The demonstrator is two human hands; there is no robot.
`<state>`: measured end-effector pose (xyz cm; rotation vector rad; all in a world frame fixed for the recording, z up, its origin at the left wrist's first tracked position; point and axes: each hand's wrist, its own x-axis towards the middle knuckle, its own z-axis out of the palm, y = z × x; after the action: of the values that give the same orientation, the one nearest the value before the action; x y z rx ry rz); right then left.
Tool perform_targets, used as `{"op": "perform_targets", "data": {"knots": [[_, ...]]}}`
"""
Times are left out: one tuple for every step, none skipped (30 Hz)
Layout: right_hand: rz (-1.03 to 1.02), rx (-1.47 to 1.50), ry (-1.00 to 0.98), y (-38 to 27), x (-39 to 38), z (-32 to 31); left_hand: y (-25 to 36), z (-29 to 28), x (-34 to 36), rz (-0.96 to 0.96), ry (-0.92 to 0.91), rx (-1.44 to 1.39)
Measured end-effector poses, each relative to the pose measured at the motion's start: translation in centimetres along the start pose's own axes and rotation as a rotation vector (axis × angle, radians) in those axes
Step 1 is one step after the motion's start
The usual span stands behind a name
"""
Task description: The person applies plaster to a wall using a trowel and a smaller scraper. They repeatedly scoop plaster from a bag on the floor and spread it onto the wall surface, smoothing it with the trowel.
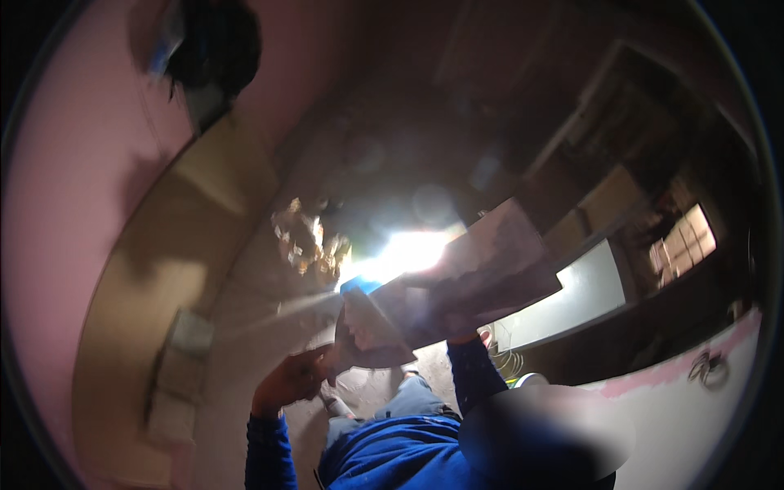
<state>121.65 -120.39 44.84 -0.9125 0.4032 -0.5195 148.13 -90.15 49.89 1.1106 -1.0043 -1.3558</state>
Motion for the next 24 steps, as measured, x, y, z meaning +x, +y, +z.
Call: {"op": "perform_targets", "data": {"knots": [[-0.012,0.034,0.006,0.3,-0.4,-0.6,0.9,0.7,0.4,-0.054,-0.027,0.026],[-0.019,0.061,0.008,0.4,-1.0,-1.2,1.6,1.5,1.0,-0.107,-0.037,0.042],[-0.026,0.083,0.007,0.6,-1.3,-1.7,2.1,2.2,1.4,-0.135,-0.049,0.039],[-0.041,0.099,0.003,0.6,-1.6,-2.3,2.5,2.9,1.9,-0.157,-0.061,0.064],[-0.048,0.112,-0.004,0.6,-2.0,-2.7,2.8,3.8,2.1,-0.153,-0.076,0.064],[-0.058,0.128,-0.006,0.5,-2.2,-3.4,3.1,4.3,2.8,-0.19,-0.085,0.059],[-0.067,0.135,-0.016,0.4,-2.6,-3.7,3.3,5.2,3.1,-0.176,-0.079,0.08],[-0.082,0.143,-0.017,0.2,-3.0,-4.3,3.5,6.0,3.4,-0.197,-0.068,0.101],[-0.087,0.143,-0.028,0.0,-3.2,-4.8,3.7,7.0,3.6,-0.218,-0.051,0.12],[-0.087,0.15,-0.04,-0.2,-3.6,-5.3,3.8,7.9,3.9,-0.228,-0.044,0.134],[-0.089,0.153,-0.051,-0.6,-3.8,-5.9,3.8,8.8,4.3,-0.236,-0.033,0.145],[-0.092,0.151,-0.064,-0.9,-4.0,-6.4,3.9,9.8,4.6,-0.223,-0.026,0.142],[-0.088,0.153,-0.075,-1.3,-4.0,-7.1,3.7,10.8,5.1,-0.19,0.036,0.117],[-0.089,0.151,-0.089,-1.6,-4.1,-7.7,3.7,11.4,5.6,-0.193,0.058,0.203],[-0.09,0.146,-0.101,-2.1,-4.0,-8.5,3.7,12.1,6.0,-0.209,0.078,0.287],[-0.077,0.144,-0.118,-2.4,-4.0,-9.0,3.5,12.7,6.8,-0.213,0.079,0.234],[-0.059,0.143,-0.133,-2.6,-4.0,-9.7,3.3,13.4,7.2,-0.273,0.12,0.185],[-0.038,0.148,-0.145,-2.9,-4.1,-10.4,3.1,14.1,7.8,-0.21,0.1,0.246],[-0.013,0.144,-0.152,-3.1,-4.2,-11.1,3.0,14.8,8.5,-0.209,0.109,0.301],[0.006,0.147,-0.156,-3.4,-4.4,-11.9,2.6,15.8,8.8,-0.155,0.114,0.252],[0.023,0.149,-0.163,-3.7,-4.7,-12.7,2.5,17.0,9.4,-0.09,0.126,0.21],[0.039,0.144,-0.173,-3.9,-4.9,-13.6,2.3,18.2,9.7,-0.091,0.149,0.186],[0.059,0.148,-0.18,-4.0,-5.1,-14.3,2.2,19.6,10.0,-0.088,0.165,0.168],[0.068,0.116,-0.197,-4.0,-5.4,-15.0,2.0,20.9,10.2,-0.076,0.201,0.14]]}}
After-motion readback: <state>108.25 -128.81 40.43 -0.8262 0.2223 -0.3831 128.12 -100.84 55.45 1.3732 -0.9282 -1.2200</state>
